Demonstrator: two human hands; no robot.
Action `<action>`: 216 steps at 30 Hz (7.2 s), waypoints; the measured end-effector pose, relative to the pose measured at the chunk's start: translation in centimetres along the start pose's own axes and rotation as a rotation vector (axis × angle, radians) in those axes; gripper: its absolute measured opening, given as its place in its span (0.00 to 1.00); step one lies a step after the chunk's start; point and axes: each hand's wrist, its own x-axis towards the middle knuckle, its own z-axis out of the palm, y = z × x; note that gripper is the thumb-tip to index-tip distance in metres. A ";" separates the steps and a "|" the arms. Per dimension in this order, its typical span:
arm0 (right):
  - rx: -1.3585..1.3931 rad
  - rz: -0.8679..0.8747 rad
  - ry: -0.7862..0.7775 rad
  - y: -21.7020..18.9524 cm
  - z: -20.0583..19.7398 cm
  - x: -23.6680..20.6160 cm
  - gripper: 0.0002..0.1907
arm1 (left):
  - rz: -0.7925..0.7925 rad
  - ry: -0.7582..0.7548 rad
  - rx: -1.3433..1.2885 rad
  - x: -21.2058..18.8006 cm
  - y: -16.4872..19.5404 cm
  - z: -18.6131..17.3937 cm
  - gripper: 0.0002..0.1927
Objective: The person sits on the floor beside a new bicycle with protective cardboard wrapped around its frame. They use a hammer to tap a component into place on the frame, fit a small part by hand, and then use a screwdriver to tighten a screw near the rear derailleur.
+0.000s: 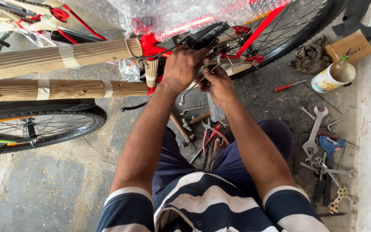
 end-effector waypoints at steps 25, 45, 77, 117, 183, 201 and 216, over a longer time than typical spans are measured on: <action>-0.280 -0.177 0.171 2.0 -0.2 2.1 0.09 | -0.023 -0.042 -0.095 0.4 -0.3 -1.2 0.18; -0.918 -0.427 0.224 2.3 -2.4 1.7 0.13 | -0.987 0.445 -1.899 -4.3 1.5 9.9 0.22; 0.214 0.113 -0.034 -0.1 -2.5 0.9 0.07 | -0.905 -0.260 -2.291 -1.4 -2.6 15.9 0.32; -0.927 -0.219 0.155 4.5 -4.9 3.1 0.10 | -0.472 -0.033 -0.386 -5.3 0.9 5.7 0.11; -2.270 -1.146 -0.070 -10.7 -4.3 1.1 0.15 | -0.412 0.430 -2.781 4.6 0.7 20.2 0.17; -2.899 -1.074 -0.497 -3.6 -10.0 3.8 0.15 | -0.430 0.439 -2.792 3.4 0.9 19.8 0.19; -2.270 -0.772 -0.294 -10.6 -1.9 0.3 0.19 | -0.562 0.446 -2.706 3.3 1.0 16.3 0.18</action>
